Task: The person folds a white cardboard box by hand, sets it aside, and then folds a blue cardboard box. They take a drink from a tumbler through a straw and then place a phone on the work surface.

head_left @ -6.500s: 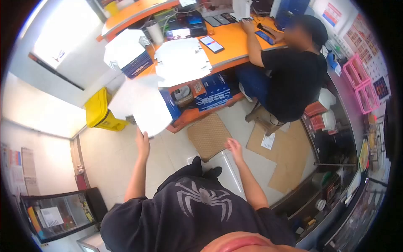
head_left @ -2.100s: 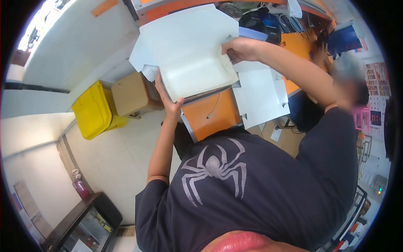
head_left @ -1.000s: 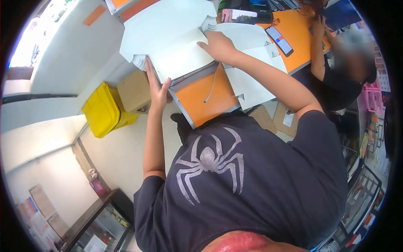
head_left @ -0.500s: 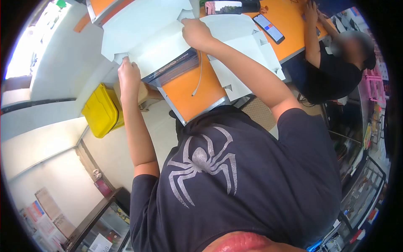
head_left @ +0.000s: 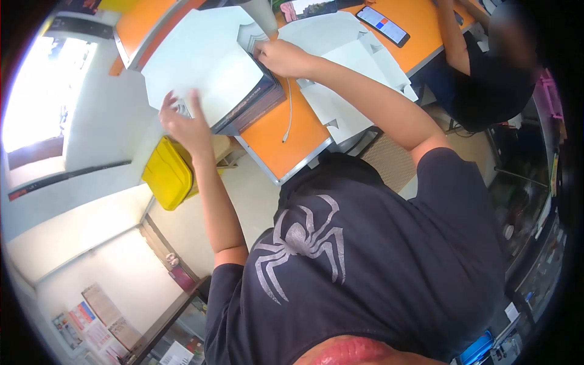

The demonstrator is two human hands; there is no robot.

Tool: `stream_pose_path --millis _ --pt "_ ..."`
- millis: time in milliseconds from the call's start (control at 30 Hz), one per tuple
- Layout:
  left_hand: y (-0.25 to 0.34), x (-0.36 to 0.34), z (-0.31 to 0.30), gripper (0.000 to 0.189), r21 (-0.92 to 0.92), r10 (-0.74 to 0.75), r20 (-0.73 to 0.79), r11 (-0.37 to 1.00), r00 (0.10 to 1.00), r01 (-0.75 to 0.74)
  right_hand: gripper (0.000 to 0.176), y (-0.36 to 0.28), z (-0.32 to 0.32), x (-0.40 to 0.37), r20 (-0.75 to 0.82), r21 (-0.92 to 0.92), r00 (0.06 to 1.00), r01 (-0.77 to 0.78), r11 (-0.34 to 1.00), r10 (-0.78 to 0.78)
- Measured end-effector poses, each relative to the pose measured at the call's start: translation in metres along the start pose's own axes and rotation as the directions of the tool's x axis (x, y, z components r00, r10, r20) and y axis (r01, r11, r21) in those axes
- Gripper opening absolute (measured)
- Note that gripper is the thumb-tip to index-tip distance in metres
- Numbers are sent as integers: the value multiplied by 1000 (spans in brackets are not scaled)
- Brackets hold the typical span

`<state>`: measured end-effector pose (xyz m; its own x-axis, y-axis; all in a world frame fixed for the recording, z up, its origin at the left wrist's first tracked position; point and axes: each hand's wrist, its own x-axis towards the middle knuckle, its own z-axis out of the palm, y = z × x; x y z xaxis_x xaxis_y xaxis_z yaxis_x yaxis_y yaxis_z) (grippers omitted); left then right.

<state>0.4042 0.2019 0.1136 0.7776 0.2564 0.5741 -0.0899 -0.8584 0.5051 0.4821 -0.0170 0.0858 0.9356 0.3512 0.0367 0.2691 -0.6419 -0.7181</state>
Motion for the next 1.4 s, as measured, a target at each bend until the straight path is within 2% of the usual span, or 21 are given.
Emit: stream_pose_path --millis 67,133,167,233,333,500,600,800,933,1100,1200,1300,1333,1400 --pt "39 1 3 50 -207 281 227 950 933 -235 28 9 0 -16 -27 -46 991 132 990 -133" --pt "67 4 16 44 -303 577 353 815 736 -494 27 20 -3 -30 -40 -97 949 308 946 -313" --pt "68 7 26 41 -303 640 387 768 664 -564 29 29 -2 -34 12 -89 933 358 929 -359" --pt "67 10 43 36 -311 741 452 653 497 -691 28 46 5 -39 -43 -108 864 495 862 -501" --pt "67 16 48 27 -294 590 644 778 487 -555 30 60 2 -40 -47 -148 780 612 777 -623" --pt "71 20 44 24 -323 598 658 773 458 -546 28 63 2 -32 -11 -190 648 746 638 -762" --pt "67 23 40 26 -340 631 645 743 432 -577 28 62 6 -23 -43 -106 516 849 517 -856" --pt "61 20 38 28 -318 609 647 762 459 -564 27 57 12 -17 -11 51 588 808 587 -809" --pt "55 17 40 28 -300 601 643 768 474 -566 24 55 14 -15 7 77 601 797 599 -800" --pt "51 18 43 29 -302 605 664 754 439 -582 22 55 13 -22 2 111 658 748 654 -753" --pt "47 15 47 31 -338 628 649 743 429 -577 19 56 16 -27 -45 122 682 729 674 -730" --pt "45 15 50 32 -407 665 635 721 394 -560 17 57 19 -31 -164 125 664 747 653 -729" --pt "46 16 51 33 -433 678 630 711 378 -553 16 58 22 -31 -218 139 691 721 679 -689" --pt "54 16 47 37 -430 667 573 739 475 -519 15 53 25 -34 -322 173 734 667 725 -598"
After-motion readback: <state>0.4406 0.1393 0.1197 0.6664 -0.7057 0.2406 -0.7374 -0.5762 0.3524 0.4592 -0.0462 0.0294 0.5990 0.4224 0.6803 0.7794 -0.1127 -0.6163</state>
